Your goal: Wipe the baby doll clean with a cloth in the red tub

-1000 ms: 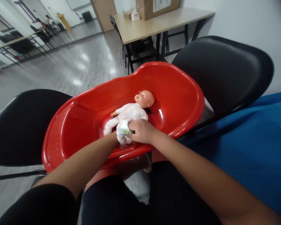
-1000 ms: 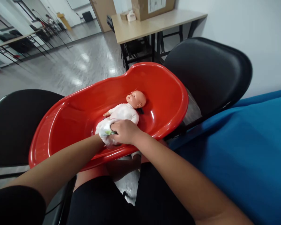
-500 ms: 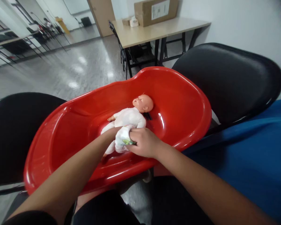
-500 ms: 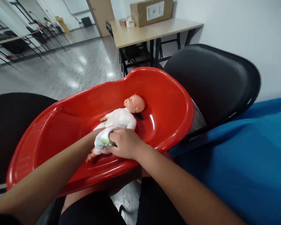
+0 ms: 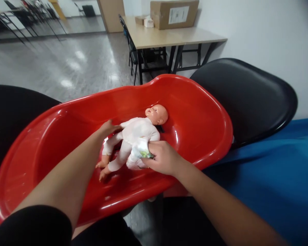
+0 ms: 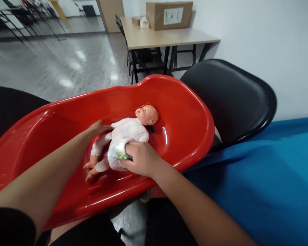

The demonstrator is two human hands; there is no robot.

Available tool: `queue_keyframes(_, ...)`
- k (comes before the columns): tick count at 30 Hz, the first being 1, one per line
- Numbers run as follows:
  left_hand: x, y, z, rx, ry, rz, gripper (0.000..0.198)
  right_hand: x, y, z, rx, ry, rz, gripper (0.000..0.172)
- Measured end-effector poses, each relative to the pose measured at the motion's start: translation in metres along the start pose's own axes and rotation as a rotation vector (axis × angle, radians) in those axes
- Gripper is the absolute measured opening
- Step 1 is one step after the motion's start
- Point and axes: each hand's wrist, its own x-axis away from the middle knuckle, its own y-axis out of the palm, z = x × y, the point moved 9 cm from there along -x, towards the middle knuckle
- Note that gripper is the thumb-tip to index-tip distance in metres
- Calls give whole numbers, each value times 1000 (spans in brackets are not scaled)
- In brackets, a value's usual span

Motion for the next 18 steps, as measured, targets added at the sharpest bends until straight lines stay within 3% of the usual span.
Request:
queue_keyframes(2, -4, 17, -3, -40, 94, -59, 73, -1, 1, 0, -16, 12, -17, 14)
queue_keyframes(5, 4, 30, 6, -44, 227, -93, 42, -2, 0, 1, -16, 34, -25, 14)
queue_keyframes(10, 20, 17, 11, 50, 139, -58, 31, 0, -4, 4, -46, 25, 57, 13)
queue_keyframes(15, 50, -2, 42, 724, 202, -140, 46, -4, -20, 21, -255, 183, 195, 26)
queue_keyframes(18, 67, 0, 65, 1020, 223, -269, 31, -26, -38, 30, -336, 290, 326, 32)
